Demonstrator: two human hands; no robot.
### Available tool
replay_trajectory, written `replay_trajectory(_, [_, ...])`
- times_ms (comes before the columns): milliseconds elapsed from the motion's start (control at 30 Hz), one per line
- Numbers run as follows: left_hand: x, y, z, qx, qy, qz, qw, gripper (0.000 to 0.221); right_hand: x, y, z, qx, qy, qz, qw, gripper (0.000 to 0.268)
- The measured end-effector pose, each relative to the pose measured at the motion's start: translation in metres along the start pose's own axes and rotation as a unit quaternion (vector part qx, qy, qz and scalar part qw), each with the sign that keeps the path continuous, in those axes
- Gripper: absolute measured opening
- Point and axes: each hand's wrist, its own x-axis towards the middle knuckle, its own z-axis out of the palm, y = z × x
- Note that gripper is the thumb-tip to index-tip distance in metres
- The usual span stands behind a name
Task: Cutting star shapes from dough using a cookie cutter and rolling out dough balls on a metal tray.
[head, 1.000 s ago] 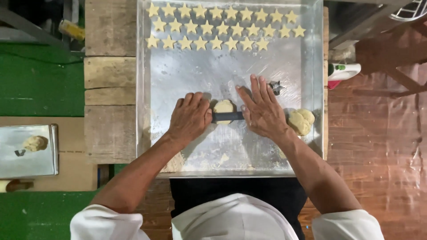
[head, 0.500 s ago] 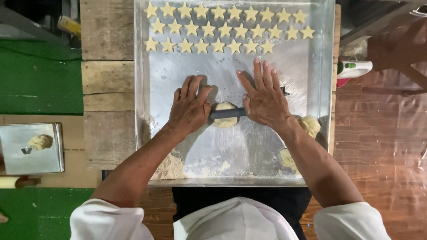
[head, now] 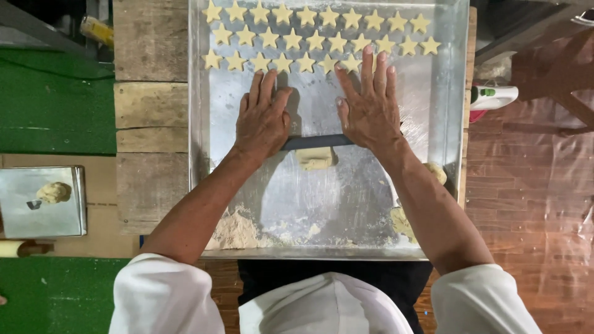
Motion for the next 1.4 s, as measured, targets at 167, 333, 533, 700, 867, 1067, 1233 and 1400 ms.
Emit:
replay_trajectory(167, [-0.010, 0.004, 0.002, 0.055, 0.034, 0.024, 0.998, 0.049, -0.013, -0.004, 0.002, -0.010, -0.029, 0.016, 0.999, 0.066])
replay_trajectory(333, [-0.026, 0.008, 0.002, 0.067, 0.049, 0.033, 0.996, 0.054, -0.027, -0.011, 0.000, -0.024, -0.029, 0.018, 0.999, 0.065])
replay_trajectory(533, [-0.047, 0.022, -0.001, 0.027, -0.071, -0.005, 0.997, 0.060, -0.045, -0.023, -0.006, -0.001, -0.080, 0.051, 0.996, 0.061])
replay_trajectory(700, [-0.060, 0.035, -0.007, 0.016, -0.152, -0.048, 0.987, 0.065, -0.063, -0.030, -0.009, 0.011, -0.105, 0.070, 0.992, 0.063])
replay_trajectory(867, [-0.079, 0.040, 0.003, 0.022, -0.142, -0.054, 0.988, 0.066, -0.080, -0.038, -0.007, 0.004, -0.109, 0.076, 0.991, 0.062])
replay_trajectory(1067, [-0.095, 0.045, 0.006, 0.020, -0.143, -0.049, 0.988, 0.066, -0.095, -0.045, -0.011, 0.002, -0.119, 0.092, 0.989, 0.062])
replay_trajectory(1233, [-0.110, 0.048, 0.016, 0.033, -0.096, -0.033, 0.994, 0.066, -0.107, -0.048, -0.013, 0.010, -0.123, 0.094, 0.988, 0.063])
replay_trajectory(1400, [-0.119, 0.051, 0.019, 0.047, -0.065, -0.016, 0.997, 0.067, -0.118, -0.051, -0.012, 0.018, -0.122, 0.093, 0.988, 0.065])
